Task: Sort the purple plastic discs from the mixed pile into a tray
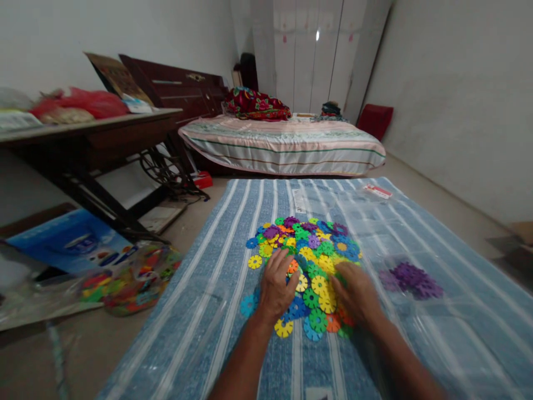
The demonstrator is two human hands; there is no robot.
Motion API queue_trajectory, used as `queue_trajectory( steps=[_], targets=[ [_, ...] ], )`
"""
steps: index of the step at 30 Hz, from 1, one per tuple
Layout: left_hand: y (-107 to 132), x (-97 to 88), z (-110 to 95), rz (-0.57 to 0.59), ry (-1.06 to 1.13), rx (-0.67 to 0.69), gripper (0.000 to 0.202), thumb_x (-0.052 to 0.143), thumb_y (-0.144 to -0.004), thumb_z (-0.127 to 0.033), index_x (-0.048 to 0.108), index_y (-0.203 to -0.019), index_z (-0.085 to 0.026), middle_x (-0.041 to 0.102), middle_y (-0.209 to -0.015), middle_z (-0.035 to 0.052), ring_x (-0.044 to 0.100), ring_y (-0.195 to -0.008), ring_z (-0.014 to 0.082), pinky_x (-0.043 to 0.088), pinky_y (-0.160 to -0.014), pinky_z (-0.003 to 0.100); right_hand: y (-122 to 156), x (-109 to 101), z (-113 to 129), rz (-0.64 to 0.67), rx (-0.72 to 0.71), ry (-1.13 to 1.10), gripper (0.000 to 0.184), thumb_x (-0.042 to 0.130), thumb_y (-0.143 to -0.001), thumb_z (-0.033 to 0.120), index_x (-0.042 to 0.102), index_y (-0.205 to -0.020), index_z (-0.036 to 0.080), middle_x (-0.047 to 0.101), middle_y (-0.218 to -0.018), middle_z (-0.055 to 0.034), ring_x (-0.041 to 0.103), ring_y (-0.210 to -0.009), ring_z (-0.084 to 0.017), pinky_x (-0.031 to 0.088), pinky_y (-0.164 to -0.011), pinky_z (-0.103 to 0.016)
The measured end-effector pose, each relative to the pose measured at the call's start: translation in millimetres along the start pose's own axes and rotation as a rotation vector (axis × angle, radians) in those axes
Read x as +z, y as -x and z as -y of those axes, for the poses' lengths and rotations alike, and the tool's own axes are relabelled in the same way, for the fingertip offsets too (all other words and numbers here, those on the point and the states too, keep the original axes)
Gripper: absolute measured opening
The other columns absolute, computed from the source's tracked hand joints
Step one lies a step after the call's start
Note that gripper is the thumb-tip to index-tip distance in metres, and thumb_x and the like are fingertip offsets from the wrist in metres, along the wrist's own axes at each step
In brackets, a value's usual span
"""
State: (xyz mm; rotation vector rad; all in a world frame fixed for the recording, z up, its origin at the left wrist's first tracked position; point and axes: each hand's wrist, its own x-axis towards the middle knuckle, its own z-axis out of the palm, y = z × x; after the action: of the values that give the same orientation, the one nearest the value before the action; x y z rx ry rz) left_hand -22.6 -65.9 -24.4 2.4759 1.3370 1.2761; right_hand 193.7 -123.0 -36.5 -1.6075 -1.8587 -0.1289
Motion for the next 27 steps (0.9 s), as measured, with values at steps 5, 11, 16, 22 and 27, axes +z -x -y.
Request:
queue_trajectory(
  steps=[5, 11, 16, 22, 27],
  targets=[
    [6, 0.5, -1, 0.072, -0.061, -0.001, 0.034, 0.052, -0.087, -0.027, 0.059, -0.118, -0.017, 0.059, -0.128, 0.0123, 0.045, -0.129, 0.0274, 0.044, -0.105, 0.049, -17, 14, -27, -0.044, 0.090, -0.047, 0.029, 0.046, -0.092, 0.040, 0.064, -0.092, 0.017, 0.067, -0.092, -0.0107, 0.061, -0.087, -0.024, 0.048, -0.079, -0.038],
    [-11, 1.7, -14, 0.242, -0.122, -0.051, 0.042, 0.054, -0.086, -0.028, 0.055, -0.126, -0.016, 0.050, -0.139, 0.0134, 0.036, -0.136, 0.0300, 0.037, -0.109, 0.051, -17, 28, -38, -0.109, 0.115, -0.163, 0.028, 0.050, -0.090, 0.041, 0.066, -0.086, 0.018, 0.068, -0.101, -0.0115, 0.061, -0.098, -0.025, 0.047, -0.088, -0.041],
    [-37, 8.9, -32, 0.445, -0.219, -0.131, 0.052, 0.062, -0.081, -0.035, 0.052, -0.130, -0.020, 0.041, -0.147, 0.0137, 0.032, -0.137, 0.0357, 0.034, -0.107, 0.059, -17, 29, -39, -0.110, 0.119, -0.241, 0.025, 0.052, -0.089, 0.038, 0.068, -0.082, 0.020, 0.068, -0.099, -0.0097, 0.061, -0.098, -0.024, 0.047, -0.089, -0.040],
    [-28, 10.3, -37, 0.415, -0.296, -0.090, 0.031, 0.058, -0.084, -0.026, 0.060, -0.113, -0.017, 0.053, -0.136, 0.0139, 0.041, -0.132, 0.0319, 0.035, -0.105, 0.057, -17, 29, -40, -0.127, 0.153, -0.284, 0.022, 0.052, -0.089, 0.034, 0.068, -0.082, 0.021, 0.069, -0.101, -0.0089, 0.062, -0.098, -0.024, 0.047, -0.089, -0.041],
    [1, -1.8, -32, 0.365, -0.263, 0.013, 0.024, 0.055, -0.084, -0.019, 0.060, -0.107, -0.018, 0.064, -0.121, 0.0103, 0.049, -0.125, 0.0294, 0.040, -0.101, 0.053, -18, 30, -41, -0.124, 0.149, -0.289, 0.020, 0.052, -0.088, 0.031, 0.068, -0.081, 0.021, 0.069, -0.099, -0.0084, 0.063, -0.096, -0.023, 0.047, -0.088, -0.040]
  ],
)
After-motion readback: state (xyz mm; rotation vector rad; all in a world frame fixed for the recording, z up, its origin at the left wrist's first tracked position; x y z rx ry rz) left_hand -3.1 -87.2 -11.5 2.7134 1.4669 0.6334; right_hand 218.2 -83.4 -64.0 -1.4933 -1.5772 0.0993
